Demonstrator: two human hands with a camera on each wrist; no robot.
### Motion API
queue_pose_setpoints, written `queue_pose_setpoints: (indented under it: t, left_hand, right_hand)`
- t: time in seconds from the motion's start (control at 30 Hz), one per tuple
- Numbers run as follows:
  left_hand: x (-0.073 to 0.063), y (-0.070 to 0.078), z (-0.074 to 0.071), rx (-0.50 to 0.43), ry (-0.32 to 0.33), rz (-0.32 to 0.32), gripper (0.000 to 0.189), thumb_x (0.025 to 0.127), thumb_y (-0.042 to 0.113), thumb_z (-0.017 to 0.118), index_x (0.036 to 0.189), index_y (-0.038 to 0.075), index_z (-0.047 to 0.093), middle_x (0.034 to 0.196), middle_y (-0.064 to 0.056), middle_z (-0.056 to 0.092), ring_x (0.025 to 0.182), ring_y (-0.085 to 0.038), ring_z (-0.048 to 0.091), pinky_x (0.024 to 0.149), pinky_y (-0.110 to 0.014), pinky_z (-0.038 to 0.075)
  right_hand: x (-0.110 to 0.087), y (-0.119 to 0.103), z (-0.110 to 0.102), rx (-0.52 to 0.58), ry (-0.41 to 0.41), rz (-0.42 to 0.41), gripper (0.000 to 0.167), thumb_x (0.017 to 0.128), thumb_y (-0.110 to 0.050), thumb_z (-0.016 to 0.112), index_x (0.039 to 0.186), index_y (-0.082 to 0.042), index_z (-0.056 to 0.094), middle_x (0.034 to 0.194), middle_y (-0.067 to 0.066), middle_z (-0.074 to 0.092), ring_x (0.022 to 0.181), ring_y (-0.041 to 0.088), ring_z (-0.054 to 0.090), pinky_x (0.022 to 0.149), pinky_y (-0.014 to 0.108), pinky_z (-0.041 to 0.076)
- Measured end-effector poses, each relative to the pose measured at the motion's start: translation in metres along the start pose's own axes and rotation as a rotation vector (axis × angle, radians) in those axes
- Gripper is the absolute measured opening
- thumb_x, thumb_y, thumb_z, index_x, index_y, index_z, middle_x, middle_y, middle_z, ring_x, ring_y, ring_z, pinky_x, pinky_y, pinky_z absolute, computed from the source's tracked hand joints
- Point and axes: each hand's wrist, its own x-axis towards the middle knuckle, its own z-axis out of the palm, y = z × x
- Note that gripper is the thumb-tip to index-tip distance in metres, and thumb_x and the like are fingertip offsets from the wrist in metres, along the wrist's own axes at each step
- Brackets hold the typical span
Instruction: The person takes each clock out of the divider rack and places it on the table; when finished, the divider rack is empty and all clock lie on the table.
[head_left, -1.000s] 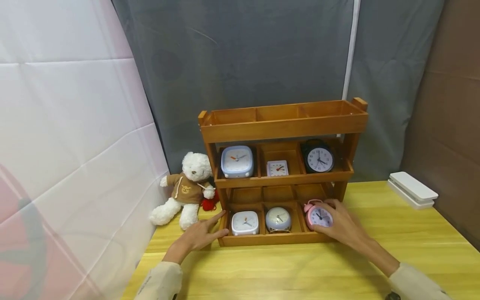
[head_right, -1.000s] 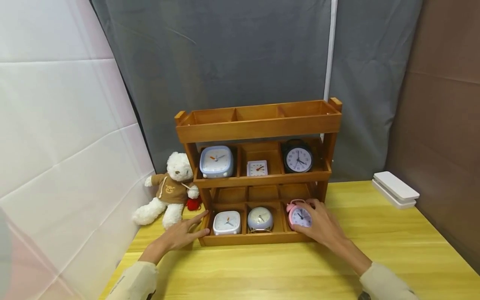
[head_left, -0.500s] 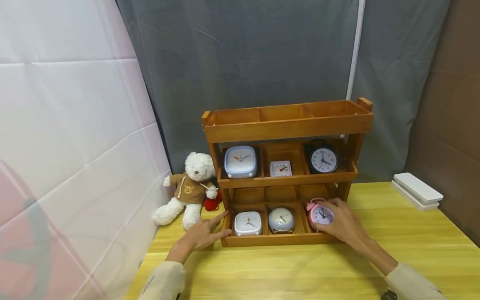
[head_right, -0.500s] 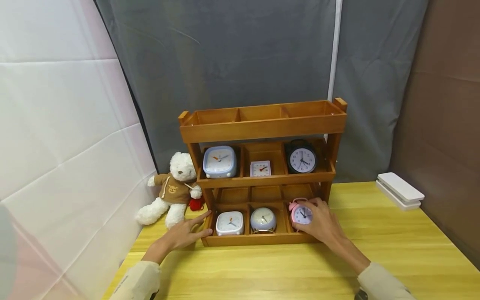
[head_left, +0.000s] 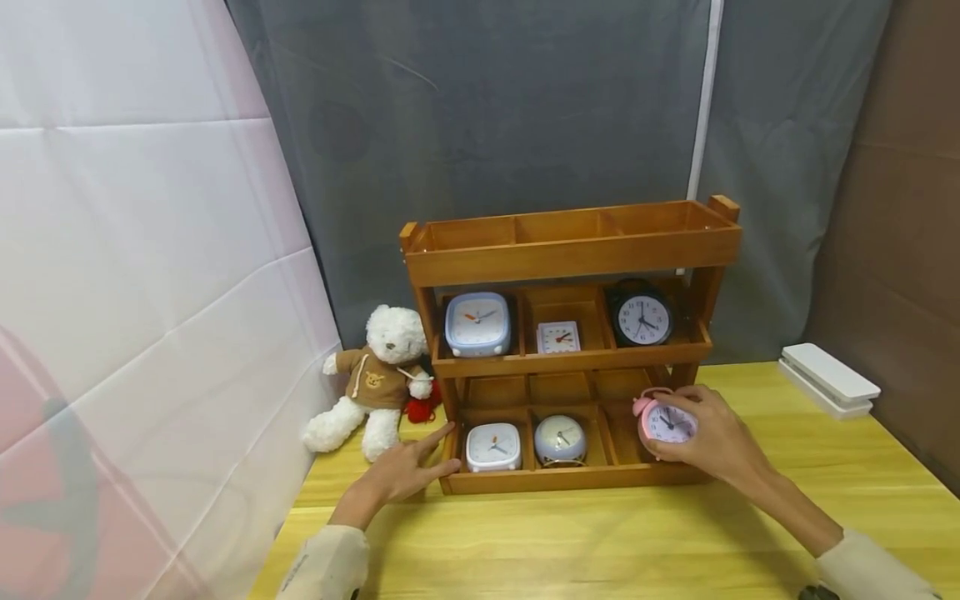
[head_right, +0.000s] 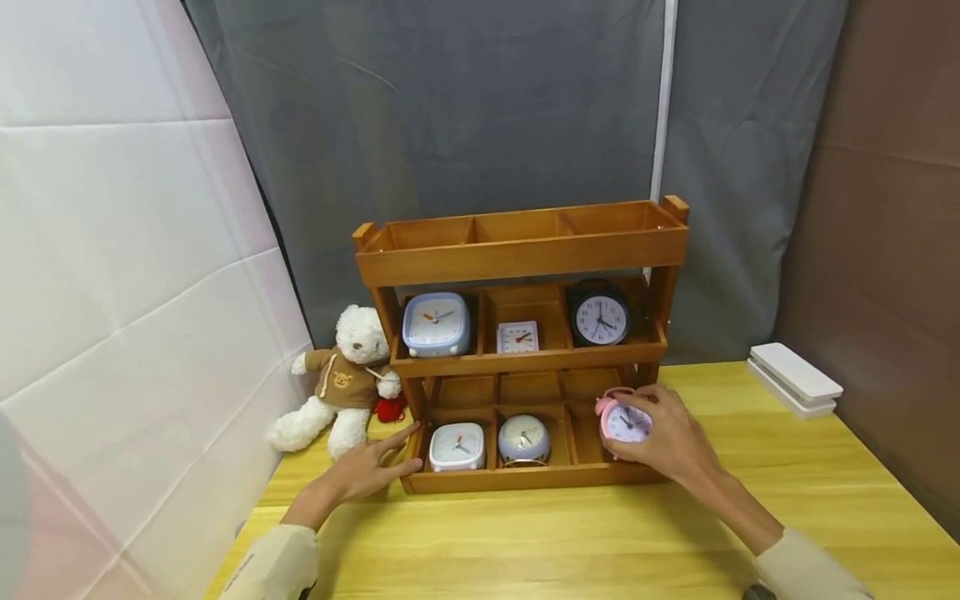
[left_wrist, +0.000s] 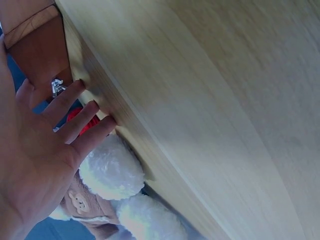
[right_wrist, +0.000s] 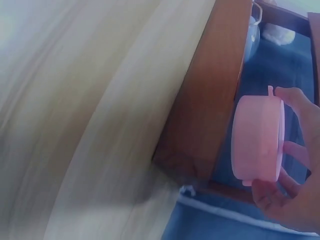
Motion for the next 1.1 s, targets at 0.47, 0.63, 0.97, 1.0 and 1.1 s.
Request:
queue_pose_setpoints:
  t: [0.47,0.63,0.97,1.0,1.1]
  left_hand:
    - [0.000,-0.003,0.000,-0.006,-0.016,-0.010,0.076,0.094,0.076,0.054,0.160,0.041,0.039,0.143,-0.020,0.061,0.096,-0.029,0.071,0.097,-0.055,0.054]
    - [0.000,-0.001,0.001,-0.011,-0.008,0.000,0.076,0.095,0.075,0.054,0.160,0.039,0.040,0.143,-0.021,0.061,0.099,-0.034,0.071,0.097,-0.057,0.054]
    - [0.000,0.000,0.001,0.008,-0.004,-0.001,0.076,0.095,0.075,0.053,0.161,0.038,0.040,0.129,-0.024,0.068,0.097,-0.035,0.071,0.098,-0.057,0.053]
    - [0.000,0.000,0.001,0.009,-0.002,0.000,0.076,0.095,0.075,0.053,0.161,0.038,0.040,0.129,-0.025,0.068,0.098,-0.036,0.071,0.098,-0.057,0.053]
    - [0.000,-0.001,0.002,0.013,0.003,0.000,0.076,0.095,0.075,0.052,0.161,0.038,0.040,0.137,-0.025,0.064,0.111,-0.043,0.068,0.099,-0.058,0.052]
  right_hand:
    - [-0.020,0.051,-0.048,-0.081,-0.006,0.038,0.074,0.058,-0.040,0.102,0.121,-0.009,0.077,0.113,0.021,0.067,0.100,0.040,0.061,0.073,0.062,0.056]
    - [-0.023,0.076,-0.053,-0.074,0.033,0.049,0.075,0.056,-0.035,0.102,0.119,-0.003,0.076,0.112,0.027,0.067,0.098,0.045,0.062,0.073,0.066,0.053]
    - [-0.015,0.106,-0.029,0.026,0.008,0.208,0.071,0.068,-0.033,0.096,0.124,0.004,0.071,0.122,0.033,0.065,0.108,0.052,0.060,0.085,0.064,0.048]
    - [-0.014,0.108,-0.026,0.039,0.007,0.220,0.071,0.070,-0.033,0.096,0.124,0.004,0.070,0.123,0.033,0.065,0.109,0.052,0.060,0.086,0.063,0.047]
    - [-0.010,0.111,-0.016,0.072,0.005,0.254,0.072,0.073,-0.035,0.095,0.127,0.005,0.069,0.124,0.033,0.064,0.110,0.051,0.060,0.088,0.064,0.047]
